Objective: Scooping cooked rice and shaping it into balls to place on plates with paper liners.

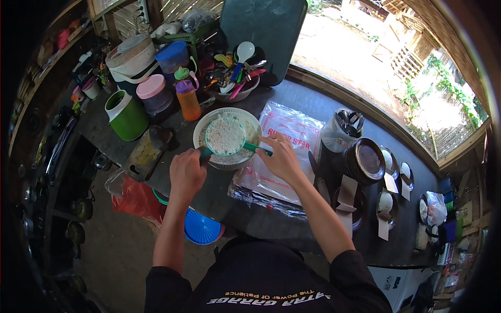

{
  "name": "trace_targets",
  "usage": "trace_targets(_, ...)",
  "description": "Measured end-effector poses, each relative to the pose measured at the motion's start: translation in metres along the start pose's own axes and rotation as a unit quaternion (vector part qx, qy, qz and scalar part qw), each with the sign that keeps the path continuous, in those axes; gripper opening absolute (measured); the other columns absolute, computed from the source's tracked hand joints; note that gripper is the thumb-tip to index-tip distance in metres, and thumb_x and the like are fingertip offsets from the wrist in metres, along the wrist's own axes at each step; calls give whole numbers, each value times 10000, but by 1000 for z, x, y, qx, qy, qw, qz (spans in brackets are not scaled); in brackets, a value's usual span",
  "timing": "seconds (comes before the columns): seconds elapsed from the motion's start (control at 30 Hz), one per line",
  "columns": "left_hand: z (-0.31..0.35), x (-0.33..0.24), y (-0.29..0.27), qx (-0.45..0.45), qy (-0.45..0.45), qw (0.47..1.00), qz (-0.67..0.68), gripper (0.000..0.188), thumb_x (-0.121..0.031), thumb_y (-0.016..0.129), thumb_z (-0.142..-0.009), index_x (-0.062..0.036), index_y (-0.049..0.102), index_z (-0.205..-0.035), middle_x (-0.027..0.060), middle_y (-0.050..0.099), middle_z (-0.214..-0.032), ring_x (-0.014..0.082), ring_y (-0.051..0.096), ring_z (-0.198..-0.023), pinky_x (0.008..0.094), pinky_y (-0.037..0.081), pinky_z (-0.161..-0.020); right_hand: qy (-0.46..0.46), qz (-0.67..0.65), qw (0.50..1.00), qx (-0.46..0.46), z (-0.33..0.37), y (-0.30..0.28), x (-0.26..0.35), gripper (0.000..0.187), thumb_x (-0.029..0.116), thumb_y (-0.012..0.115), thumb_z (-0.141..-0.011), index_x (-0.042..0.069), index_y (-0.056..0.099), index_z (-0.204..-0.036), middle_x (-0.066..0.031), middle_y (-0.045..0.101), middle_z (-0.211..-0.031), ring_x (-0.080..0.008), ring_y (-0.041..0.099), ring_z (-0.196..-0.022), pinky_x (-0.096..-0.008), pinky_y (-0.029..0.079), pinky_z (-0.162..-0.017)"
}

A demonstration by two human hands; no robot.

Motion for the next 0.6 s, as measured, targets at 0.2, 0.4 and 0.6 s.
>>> trace_targets(0.2,8,-43,-6,58,-21,992,111,236,-160,617,-896,-3,665,-1065,179,659,-892,390,637,-862,484,494,-740,44,-111,970,-211,56,-12,19,210,23,687,-806,51,710,-1012,-111,585,-911,-257,581,-859,-339,488,-782)
trace_targets(0.4,21,-108,0,127,0,973,193,288,-179,596,-934,-40,648,-1181,187,665,-934,398,639,-863,478,494,-734,186,-355,891,-214,121,10,11,269,-2,646,-868,17,663,-1135,-47,588,-943,-109,559,-860,-250,476,-761)
trace_targets(0.6,49,-182,23,155,52,961,225,313,-158,605,-921,-33,629,-1208,197,655,-937,401,639,-853,485,493,-717,317,-697,631,-126,167,-5,4,342,155,520,-1014,19,552,-1326,-32,630,-1100,-107,587,-924,-279,489,-845)
Point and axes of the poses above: each hand's wrist, its own z-axis away from the middle knuckle, its own y-axis out of the palm, x = y × z, the point moved 1 cm from there along -z, towards the middle knuckle
